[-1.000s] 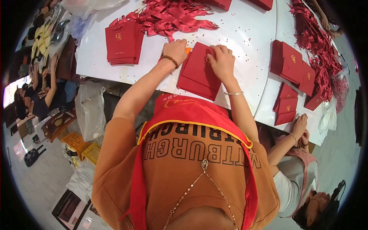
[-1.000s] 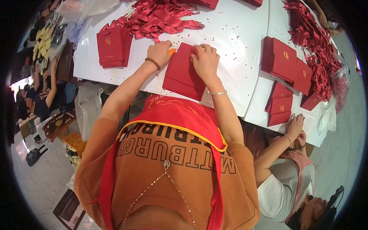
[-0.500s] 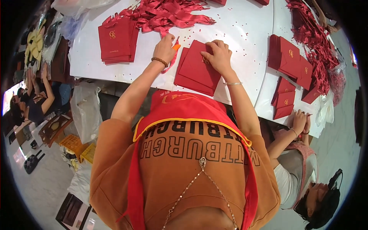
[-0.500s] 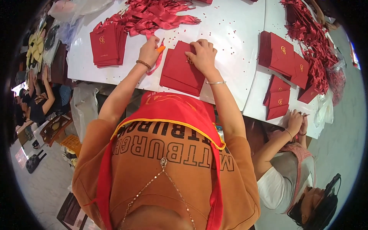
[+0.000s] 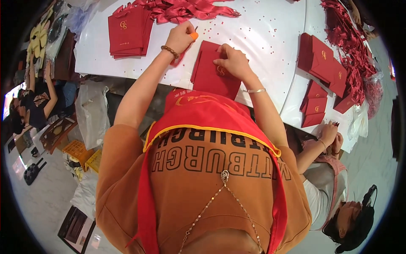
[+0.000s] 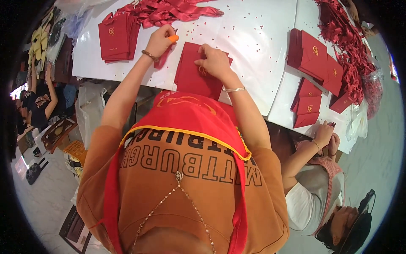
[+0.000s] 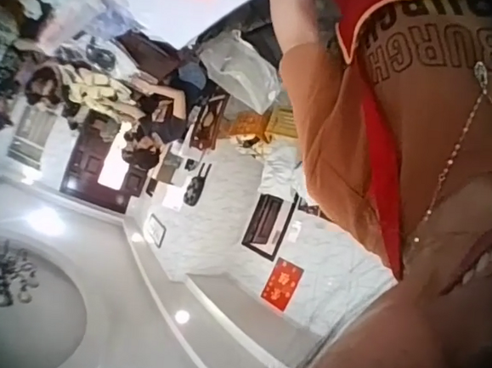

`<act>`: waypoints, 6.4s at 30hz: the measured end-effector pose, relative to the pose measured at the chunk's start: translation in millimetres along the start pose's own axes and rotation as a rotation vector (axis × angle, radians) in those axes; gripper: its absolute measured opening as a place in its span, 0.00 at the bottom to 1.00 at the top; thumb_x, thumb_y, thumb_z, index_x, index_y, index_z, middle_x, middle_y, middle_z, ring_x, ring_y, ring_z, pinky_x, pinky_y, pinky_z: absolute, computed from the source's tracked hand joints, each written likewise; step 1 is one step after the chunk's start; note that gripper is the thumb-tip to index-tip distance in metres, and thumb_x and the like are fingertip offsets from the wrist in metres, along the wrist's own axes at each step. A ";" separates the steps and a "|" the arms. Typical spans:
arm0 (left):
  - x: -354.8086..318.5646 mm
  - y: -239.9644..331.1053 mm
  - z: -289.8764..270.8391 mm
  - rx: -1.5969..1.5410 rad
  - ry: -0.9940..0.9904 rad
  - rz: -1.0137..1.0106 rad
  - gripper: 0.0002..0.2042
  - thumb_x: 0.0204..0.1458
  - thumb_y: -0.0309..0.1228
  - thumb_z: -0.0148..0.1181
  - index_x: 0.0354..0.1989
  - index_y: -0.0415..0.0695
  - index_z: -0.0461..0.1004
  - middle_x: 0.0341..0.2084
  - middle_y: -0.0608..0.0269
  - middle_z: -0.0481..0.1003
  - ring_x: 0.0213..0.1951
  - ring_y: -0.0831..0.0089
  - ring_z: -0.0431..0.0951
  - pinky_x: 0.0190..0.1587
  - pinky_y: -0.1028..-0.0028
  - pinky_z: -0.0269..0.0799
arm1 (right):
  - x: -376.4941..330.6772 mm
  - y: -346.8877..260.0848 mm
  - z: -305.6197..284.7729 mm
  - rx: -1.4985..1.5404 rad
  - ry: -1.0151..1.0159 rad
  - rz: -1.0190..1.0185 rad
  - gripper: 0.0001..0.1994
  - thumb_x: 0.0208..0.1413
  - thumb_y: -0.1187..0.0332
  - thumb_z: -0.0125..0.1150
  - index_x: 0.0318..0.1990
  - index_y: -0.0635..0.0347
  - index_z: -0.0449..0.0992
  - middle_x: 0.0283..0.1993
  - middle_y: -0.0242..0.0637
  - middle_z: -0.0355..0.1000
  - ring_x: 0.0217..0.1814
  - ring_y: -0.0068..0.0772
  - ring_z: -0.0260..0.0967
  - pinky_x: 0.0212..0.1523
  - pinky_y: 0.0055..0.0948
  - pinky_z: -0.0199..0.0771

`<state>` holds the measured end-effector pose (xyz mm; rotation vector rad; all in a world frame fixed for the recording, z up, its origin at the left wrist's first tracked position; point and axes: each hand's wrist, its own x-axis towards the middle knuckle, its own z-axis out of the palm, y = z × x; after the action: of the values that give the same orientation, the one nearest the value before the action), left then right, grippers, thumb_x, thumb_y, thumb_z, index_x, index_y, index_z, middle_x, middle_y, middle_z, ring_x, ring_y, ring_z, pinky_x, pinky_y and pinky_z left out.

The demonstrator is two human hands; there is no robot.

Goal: Tying red decorative ribbons into bows on the handles of red gift bags.

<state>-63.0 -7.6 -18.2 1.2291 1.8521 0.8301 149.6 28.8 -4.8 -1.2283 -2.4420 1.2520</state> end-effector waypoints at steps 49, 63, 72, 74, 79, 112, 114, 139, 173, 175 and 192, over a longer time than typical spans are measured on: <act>-61.3 45.2 63.9 0.211 0.129 0.110 0.10 0.41 0.24 0.54 0.35 0.43 0.67 0.17 0.56 0.71 0.22 0.60 0.73 0.25 0.64 0.65 | -4.8 6.4 -5.2 0.195 -0.167 0.089 0.18 0.44 0.66 0.60 0.46 0.51 0.72 0.37 0.43 0.73 0.39 0.42 0.70 0.41 0.35 0.67; -63.1 58.0 33.6 0.573 0.015 0.224 0.08 0.42 0.39 0.62 0.29 0.51 0.73 0.32 0.65 0.74 0.43 0.66 0.69 0.41 0.63 0.61 | -31.7 -10.6 -2.8 -0.242 0.158 -0.097 0.11 0.44 0.62 0.60 0.36 0.53 0.72 0.32 0.33 0.73 0.35 0.35 0.67 0.40 0.37 0.57; -15.2 48.4 5.2 0.590 -0.463 0.278 0.09 0.45 0.38 0.51 0.30 0.51 0.77 0.49 0.70 0.68 0.52 0.64 0.61 0.49 0.61 0.55 | -45.3 -14.6 -3.9 -0.254 0.182 -0.263 0.09 0.46 0.61 0.59 0.34 0.50 0.75 0.27 0.28 0.72 0.32 0.28 0.65 0.41 0.31 0.51; 0.8 61.9 -1.1 0.394 -1.019 0.248 0.10 0.46 0.34 0.53 0.30 0.42 0.76 0.50 0.54 0.66 0.50 0.64 0.65 0.50 0.73 0.59 | -48.3 -17.8 -5.7 -0.242 0.193 -0.303 0.08 0.46 0.61 0.59 0.34 0.49 0.75 0.26 0.27 0.71 0.32 0.27 0.64 0.41 0.31 0.51; 1.0 58.6 5.9 0.302 -1.074 0.006 0.09 0.44 0.31 0.54 0.29 0.37 0.75 0.43 0.57 0.71 0.40 0.73 0.70 0.42 0.76 0.63 | -48.8 -18.1 -3.2 -0.219 0.219 -0.351 0.06 0.47 0.63 0.59 0.33 0.49 0.76 0.26 0.26 0.71 0.31 0.27 0.64 0.41 0.31 0.50; -27.2 36.9 14.8 -0.082 0.021 0.166 0.15 0.49 0.23 0.50 0.48 0.44 0.69 0.25 0.63 0.74 0.23 0.81 0.71 0.25 0.82 0.67 | 6.7 1.2 15.8 -0.130 -0.031 -0.037 0.16 0.43 0.55 0.60 0.40 0.48 0.75 0.30 0.36 0.73 0.36 0.37 0.69 0.40 0.37 0.57; -26.3 26.8 25.6 -0.029 0.015 0.212 0.15 0.50 0.24 0.49 0.47 0.44 0.69 0.24 0.63 0.74 0.22 0.82 0.71 0.24 0.81 0.67 | 7.2 1.4 16.0 -0.117 0.014 -0.074 0.16 0.42 0.56 0.61 0.39 0.49 0.75 0.32 0.38 0.71 0.38 0.38 0.68 0.40 0.38 0.58; -53.1 42.0 22.1 -0.421 -0.175 -0.138 0.16 0.50 0.28 0.50 0.48 0.40 0.63 0.18 0.62 0.72 0.13 0.80 0.66 0.14 0.80 0.61 | -19.3 -3.5 -16.2 -0.250 0.243 -0.272 0.11 0.35 0.70 0.65 0.30 0.59 0.74 0.34 0.41 0.63 0.37 0.43 0.60 0.35 0.36 0.66; -64.0 36.9 89.3 0.081 0.062 0.202 0.04 0.45 0.26 0.54 0.29 0.41 0.72 0.22 0.55 0.75 0.27 0.62 0.75 0.32 0.69 0.68 | -32.1 39.6 0.1 0.460 0.057 0.173 0.15 0.43 0.70 0.62 0.40 0.62 0.71 0.25 0.39 0.70 0.24 0.29 0.68 0.29 0.27 0.67; -64.9 37.8 89.5 0.053 0.058 0.157 0.03 0.45 0.26 0.52 0.28 0.42 0.72 0.22 0.55 0.75 0.27 0.60 0.75 0.34 0.67 0.68 | -32.9 35.5 -0.6 0.484 0.056 0.178 0.15 0.43 0.70 0.62 0.40 0.62 0.71 0.24 0.40 0.70 0.24 0.29 0.68 0.29 0.27 0.66; -58.5 42.4 83.6 -0.224 -0.050 -0.128 0.05 0.46 0.23 0.54 0.32 0.40 0.72 0.18 0.66 0.72 0.17 0.83 0.69 0.18 0.83 0.64 | -32.9 32.8 -13.2 0.694 -0.116 0.248 0.13 0.51 0.71 0.56 0.45 0.60 0.71 0.32 0.26 0.67 0.31 0.14 0.61 0.31 0.16 0.62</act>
<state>42.6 -39.5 -12.0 0.9726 1.7254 0.9003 197.0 23.9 -12.6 -1.2719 -1.6744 2.0428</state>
